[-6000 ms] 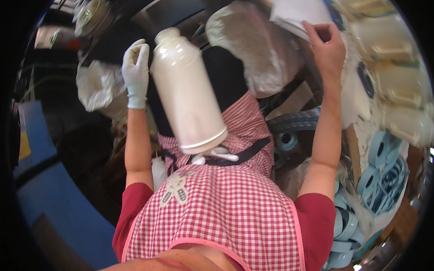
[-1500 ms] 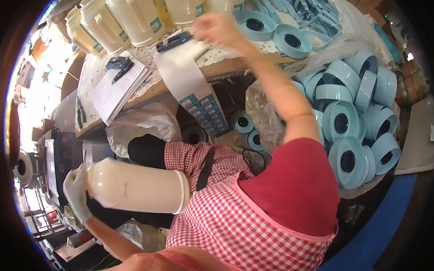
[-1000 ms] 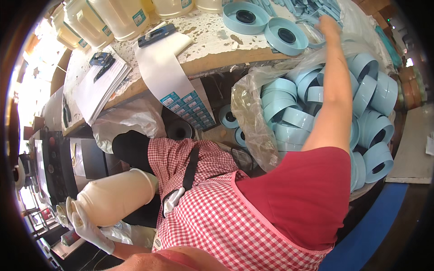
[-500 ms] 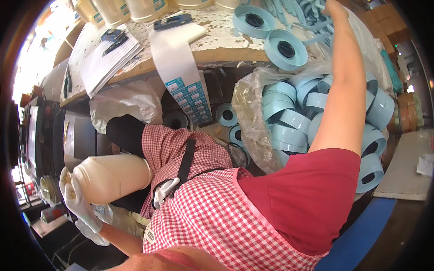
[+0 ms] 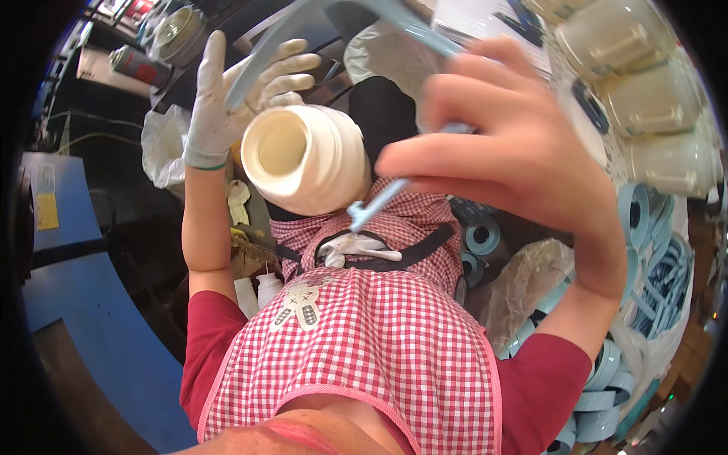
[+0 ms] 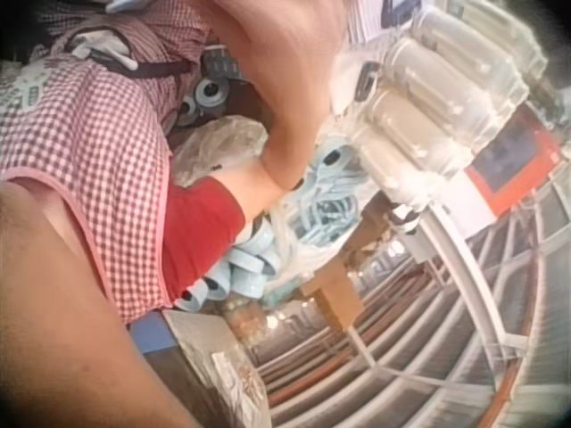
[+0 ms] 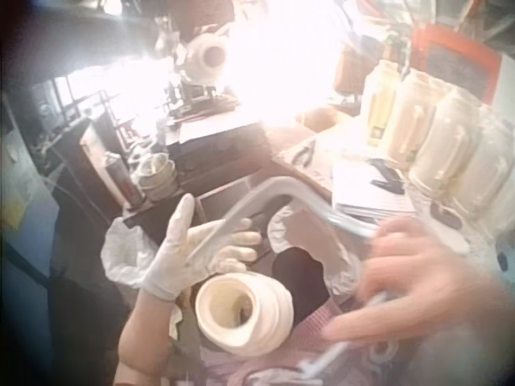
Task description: The person repeatedly picks up white plastic pitchers, wipes the interior with a cloth, applies a label, and attaches a blue handle. They then place the assembled pitchers into a nearby basket. The process is repeated for multiple units.
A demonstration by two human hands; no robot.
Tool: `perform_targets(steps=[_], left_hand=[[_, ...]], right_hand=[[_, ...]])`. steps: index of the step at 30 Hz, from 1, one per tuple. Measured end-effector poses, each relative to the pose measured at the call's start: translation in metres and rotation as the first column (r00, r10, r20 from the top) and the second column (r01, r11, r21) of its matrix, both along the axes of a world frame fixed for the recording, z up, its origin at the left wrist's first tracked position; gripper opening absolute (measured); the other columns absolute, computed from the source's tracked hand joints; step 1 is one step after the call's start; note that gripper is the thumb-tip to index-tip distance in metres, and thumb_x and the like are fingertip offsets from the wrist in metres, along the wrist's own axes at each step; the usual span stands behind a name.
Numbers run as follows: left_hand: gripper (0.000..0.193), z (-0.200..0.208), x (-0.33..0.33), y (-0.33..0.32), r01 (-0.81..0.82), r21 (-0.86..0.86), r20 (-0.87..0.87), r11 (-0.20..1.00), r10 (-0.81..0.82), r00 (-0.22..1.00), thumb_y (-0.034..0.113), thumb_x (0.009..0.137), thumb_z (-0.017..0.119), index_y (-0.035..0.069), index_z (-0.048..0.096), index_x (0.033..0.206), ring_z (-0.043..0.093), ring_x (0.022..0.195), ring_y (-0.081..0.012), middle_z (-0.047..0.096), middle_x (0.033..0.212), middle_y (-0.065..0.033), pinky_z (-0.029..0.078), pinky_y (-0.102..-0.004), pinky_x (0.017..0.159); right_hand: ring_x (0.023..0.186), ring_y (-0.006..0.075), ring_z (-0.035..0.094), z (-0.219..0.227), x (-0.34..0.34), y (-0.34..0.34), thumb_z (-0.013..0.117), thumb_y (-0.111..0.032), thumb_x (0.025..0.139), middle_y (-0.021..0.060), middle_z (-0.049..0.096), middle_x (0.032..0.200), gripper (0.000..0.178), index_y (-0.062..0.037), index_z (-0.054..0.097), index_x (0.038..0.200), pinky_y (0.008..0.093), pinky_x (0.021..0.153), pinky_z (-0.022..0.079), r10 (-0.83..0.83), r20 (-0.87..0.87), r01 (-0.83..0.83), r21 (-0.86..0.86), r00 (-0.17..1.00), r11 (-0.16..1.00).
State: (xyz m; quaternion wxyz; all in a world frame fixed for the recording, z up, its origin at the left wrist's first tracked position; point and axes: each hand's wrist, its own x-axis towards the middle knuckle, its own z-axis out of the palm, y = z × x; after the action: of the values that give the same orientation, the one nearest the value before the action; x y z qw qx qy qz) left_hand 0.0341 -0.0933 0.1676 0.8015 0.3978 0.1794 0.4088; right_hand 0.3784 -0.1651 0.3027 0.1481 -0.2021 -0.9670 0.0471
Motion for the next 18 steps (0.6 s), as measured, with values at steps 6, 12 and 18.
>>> perform_targets(steps=[6, 12, 18], left_hand=[[0.057, -0.007, -0.027, -0.032, -0.166, 0.139, 0.096, 0.976, 0.154, 0.983, 0.054, 0.114, 0.028, 0.007, 0.058, 0.104, 0.073, 0.114, -0.0322, 0.066, 0.130, -0.0266, 0.057, -0.0436, 0.105], [0.050, -0.026, -0.003, -0.076, -0.488, -0.065, 0.229, 0.870, 0.489, 0.842, 0.048, 0.114, 0.035, 0.015, 0.040, 0.076, 0.058, 0.100, -0.0235, 0.063, 0.105, -0.0113, 0.049, -0.0450, 0.101], [0.050, -0.030, 0.014, -0.095, -0.748, -0.273, -0.066, 0.605, 0.764, 0.642, 0.049, 0.113, 0.038, 0.010, 0.059, 0.089, 0.063, 0.112, -0.0265, 0.066, 0.110, -0.0111, 0.048, -0.0474, 0.106]], right_hand=[[0.083, 0.0267, 0.055, -0.053, -0.055, 0.069, 0.087, -0.054, 0.070, 0.0019, 0.053, 0.086, 0.048, -0.0117, 0.068, 0.083, 0.0529, 0.108, 0.042, 0.211, -0.125, -0.208, 0.034, 0.970, 0.978], [0.120, 0.0268, 0.057, -0.162, -0.099, 0.090, 0.075, -0.027, 0.092, 0.0133, 0.063, 0.117, 0.032, -0.0056, 0.066, 0.115, 0.0416, 0.105, 0.048, -0.261, -0.666, 0.241, -0.125, 0.699, 0.963], [0.057, 0.0083, 0.050, -0.185, -0.117, 0.080, 0.058, -0.018, 0.099, -0.0006, 0.051, 0.064, 0.038, 0.0057, 0.059, 0.129, 0.0219, 0.057, 0.044, -0.753, -0.415, -0.507, -0.853, 0.511, 0.125]])
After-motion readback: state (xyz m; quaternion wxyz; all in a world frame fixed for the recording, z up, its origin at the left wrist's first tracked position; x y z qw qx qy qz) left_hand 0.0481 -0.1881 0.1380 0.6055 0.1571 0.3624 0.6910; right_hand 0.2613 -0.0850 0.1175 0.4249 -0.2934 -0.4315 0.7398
